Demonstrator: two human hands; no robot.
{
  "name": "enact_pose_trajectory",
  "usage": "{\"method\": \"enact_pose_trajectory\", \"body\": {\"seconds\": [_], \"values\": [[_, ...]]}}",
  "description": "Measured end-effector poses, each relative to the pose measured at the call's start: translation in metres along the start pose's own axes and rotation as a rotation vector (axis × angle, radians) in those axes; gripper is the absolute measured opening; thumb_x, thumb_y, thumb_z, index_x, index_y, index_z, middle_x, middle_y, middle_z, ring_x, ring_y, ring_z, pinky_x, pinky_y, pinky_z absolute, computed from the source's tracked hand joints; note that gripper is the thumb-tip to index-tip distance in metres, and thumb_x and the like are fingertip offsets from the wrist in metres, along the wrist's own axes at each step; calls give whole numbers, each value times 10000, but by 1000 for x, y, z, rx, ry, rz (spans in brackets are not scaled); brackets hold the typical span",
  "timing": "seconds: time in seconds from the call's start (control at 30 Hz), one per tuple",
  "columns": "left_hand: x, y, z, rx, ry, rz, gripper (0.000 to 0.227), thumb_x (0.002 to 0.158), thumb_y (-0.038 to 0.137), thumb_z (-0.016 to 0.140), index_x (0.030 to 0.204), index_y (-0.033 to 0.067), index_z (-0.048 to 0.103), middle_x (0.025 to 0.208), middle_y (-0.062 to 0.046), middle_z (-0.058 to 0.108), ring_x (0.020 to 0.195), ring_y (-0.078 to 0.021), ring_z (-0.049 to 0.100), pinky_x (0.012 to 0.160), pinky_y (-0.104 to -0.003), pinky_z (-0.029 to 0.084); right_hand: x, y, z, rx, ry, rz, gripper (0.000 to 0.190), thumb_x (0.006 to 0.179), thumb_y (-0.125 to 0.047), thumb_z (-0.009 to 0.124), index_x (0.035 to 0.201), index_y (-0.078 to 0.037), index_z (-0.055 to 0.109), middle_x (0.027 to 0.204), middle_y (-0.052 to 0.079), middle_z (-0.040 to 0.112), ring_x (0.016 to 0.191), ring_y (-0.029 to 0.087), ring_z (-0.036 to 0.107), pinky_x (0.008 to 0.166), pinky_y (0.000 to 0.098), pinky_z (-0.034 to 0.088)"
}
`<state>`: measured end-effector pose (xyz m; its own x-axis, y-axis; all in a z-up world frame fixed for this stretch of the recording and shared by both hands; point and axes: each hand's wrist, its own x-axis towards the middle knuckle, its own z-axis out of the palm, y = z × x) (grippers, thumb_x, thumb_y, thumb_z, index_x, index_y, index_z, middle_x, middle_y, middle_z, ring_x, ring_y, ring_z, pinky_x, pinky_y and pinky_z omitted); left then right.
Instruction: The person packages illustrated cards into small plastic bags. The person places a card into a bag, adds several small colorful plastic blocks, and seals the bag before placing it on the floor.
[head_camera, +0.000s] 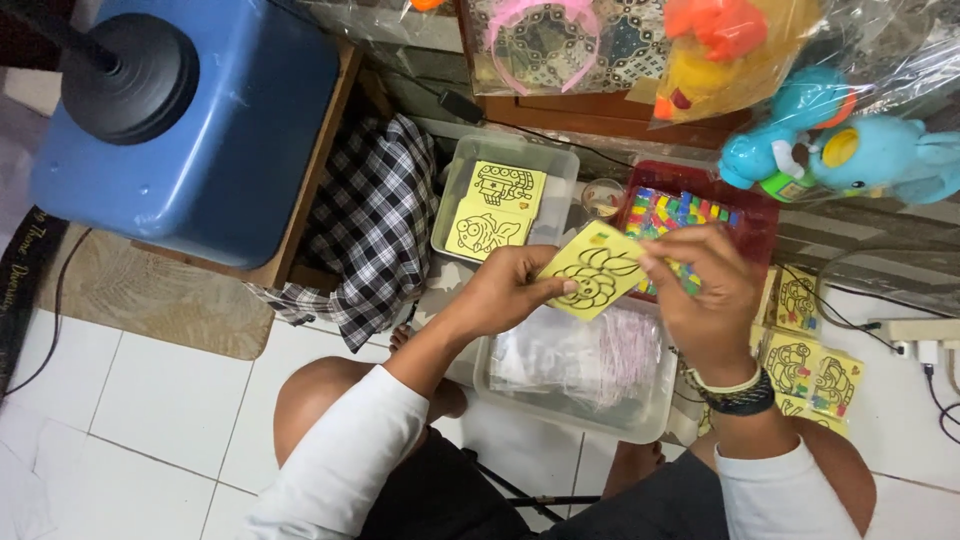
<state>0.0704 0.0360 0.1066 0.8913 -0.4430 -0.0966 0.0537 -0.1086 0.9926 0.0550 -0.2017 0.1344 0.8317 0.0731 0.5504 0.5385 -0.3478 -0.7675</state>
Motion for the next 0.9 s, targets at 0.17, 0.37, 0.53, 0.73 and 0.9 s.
{"method": "enact_pose_trajectory", "body": {"seconds": [0.17, 0.37, 0.53, 0.73, 0.9], "values": [[-4, 14, 3, 15, 58, 25, 102, 895, 58, 756, 993, 33, 748, 724, -96, 713, 742, -114, 586, 661, -344, 567, 0, -2, 13, -128, -111, -150, 107, 894, -112, 808, 996, -114, 775, 1138, 126, 607, 1109, 354, 561, 1007, 496, 386], [-2, 14, -1, 44, 96, 55, 137, 881, 90, 784, 1016, 66, 774, 705, -87, 732, 698, -95, 566, 658, -286, 510, -2, -6, 20, 18, -187, 88, 118, 870, -94, 801, 986, -101, 781, 1277, 160, 610, 1045, 306, 590, 967, 469, 443], [-7, 38, 4, 96, 52, -10, 150, 865, 88, 748, 1006, 43, 733, 737, -71, 699, 742, -176, 598, 744, -329, 524, -3, 4, 17, 104, -137, 246, 29, 940, -79, 757, 949, -53, 767, 1284, 187, 596, 1062, 280, 623, 974, 437, 452], [5, 12, -4, 483, 14, -116, 185, 894, 171, 691, 1045, 65, 707, 774, -235, 733, 855, -510, 712, 757, -536, 543, 4, 10, 2, -42, -212, 108, 87, 872, -142, 820, 878, -88, 752, 1397, 177, 544, 1300, 366, 497, 1064, 431, 368], [9, 23, -4, 577, 94, -143, 149, 896, 182, 691, 1032, 132, 722, 768, -209, 737, 880, -490, 716, 762, -520, 558, 13, 38, -22, 74, -213, 211, 42, 911, -1, 769, 928, -11, 732, 1237, 223, 658, 1133, 346, 651, 989, 419, 488]]}}
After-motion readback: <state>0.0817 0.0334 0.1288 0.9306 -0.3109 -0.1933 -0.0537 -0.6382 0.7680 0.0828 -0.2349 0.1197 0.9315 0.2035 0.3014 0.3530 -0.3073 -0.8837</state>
